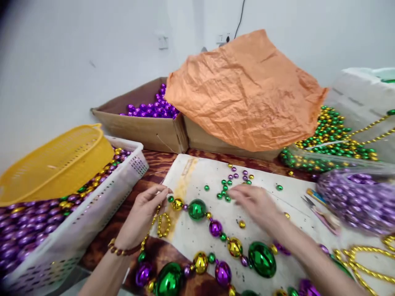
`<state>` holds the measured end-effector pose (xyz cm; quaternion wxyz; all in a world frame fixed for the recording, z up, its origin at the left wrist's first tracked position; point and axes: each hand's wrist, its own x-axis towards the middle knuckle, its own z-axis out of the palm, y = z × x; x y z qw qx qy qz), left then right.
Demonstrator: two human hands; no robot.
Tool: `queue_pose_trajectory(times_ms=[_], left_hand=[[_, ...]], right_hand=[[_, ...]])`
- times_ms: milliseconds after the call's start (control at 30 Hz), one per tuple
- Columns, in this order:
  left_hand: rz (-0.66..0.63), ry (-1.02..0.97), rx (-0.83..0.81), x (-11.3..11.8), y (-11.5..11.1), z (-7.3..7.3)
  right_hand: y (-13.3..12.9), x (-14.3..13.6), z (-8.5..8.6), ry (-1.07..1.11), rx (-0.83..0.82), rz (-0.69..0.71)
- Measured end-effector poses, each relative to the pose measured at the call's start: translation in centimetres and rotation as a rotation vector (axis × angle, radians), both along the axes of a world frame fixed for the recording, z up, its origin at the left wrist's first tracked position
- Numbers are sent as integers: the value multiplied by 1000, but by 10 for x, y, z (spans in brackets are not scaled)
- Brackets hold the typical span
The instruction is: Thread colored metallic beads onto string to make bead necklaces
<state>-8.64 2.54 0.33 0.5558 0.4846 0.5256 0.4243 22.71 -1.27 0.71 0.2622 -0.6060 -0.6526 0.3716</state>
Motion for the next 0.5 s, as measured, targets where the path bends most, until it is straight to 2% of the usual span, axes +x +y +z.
queue_pose_trajectory(times_ms=[100,133,200,300,400,500], left_hand=[[-72,42,33,3,-3,5],[-92,59,49,4,-3,6],[-124,104,86,4,-3,7],[-124,128,104,2,-1,3],[-58,67,87,-2,-1,-5],[-30,54,77,-7,-3,-13]], right_hand=[[36,-97,9,345,-69,202],[47,-119,8,438,-110,243],[63,-147,2,627,-145,221],[75,-160,-5,768,-88,166],[81,-158,-8,710,34,127],[86,-156,-11,677,57,74]])
